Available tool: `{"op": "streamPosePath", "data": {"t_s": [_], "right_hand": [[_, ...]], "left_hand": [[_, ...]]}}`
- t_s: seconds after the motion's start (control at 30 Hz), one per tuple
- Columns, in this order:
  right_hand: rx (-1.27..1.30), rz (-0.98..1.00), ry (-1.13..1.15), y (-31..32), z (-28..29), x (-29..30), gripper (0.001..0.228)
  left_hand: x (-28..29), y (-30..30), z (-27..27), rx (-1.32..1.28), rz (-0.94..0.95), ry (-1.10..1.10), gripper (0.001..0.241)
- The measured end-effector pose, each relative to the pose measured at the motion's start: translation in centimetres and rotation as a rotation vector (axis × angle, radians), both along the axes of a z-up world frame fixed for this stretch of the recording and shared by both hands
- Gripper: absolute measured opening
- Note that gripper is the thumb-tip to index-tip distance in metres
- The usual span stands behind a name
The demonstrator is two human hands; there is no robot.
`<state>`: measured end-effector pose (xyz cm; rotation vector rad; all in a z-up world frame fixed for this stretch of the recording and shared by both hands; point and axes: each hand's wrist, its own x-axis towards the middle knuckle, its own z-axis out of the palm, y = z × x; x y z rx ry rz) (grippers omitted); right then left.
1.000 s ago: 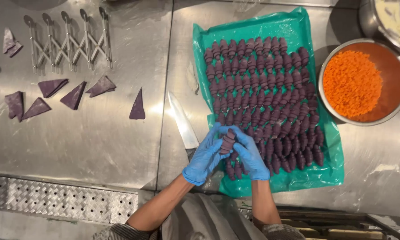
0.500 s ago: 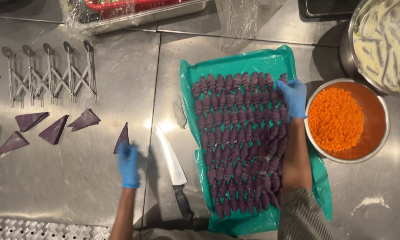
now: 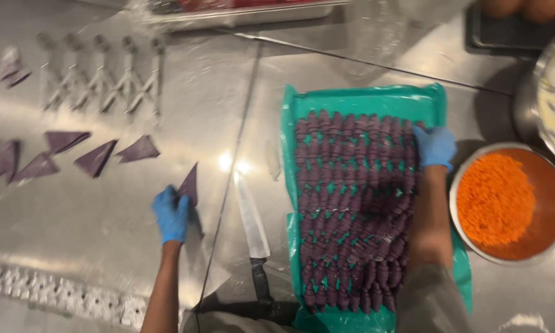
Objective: The recorder is rolling and shaping purple dough pieces on a stainless steel counter in a bakery.
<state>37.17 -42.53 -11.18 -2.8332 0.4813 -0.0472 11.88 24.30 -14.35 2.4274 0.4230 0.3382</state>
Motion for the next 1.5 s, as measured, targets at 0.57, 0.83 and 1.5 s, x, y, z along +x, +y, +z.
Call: {"op": "streamPosePath", "data": {"t_s": [0.57, 0.83, 1.5], "right_hand": [[0.111, 0.180, -0.615, 17.6, 4.1, -14.1, 0.025], [1.668, 0.148, 0.581, 41.3, -3.0, -31.2, 0.065], [1.768, -0.165, 0.403, 65.4, -4.8, -37.2, 0.035]], "left_hand": [[0.2, 0.9, -4.2, -0.418, 0.146, 0.189, 0.024], [-7.3, -0.4, 1.2, -1.538, -0.124, 0.090, 0.035], [-20.0, 14.7, -6.2, -1.598, -0.101, 0.388, 0.033]]}}
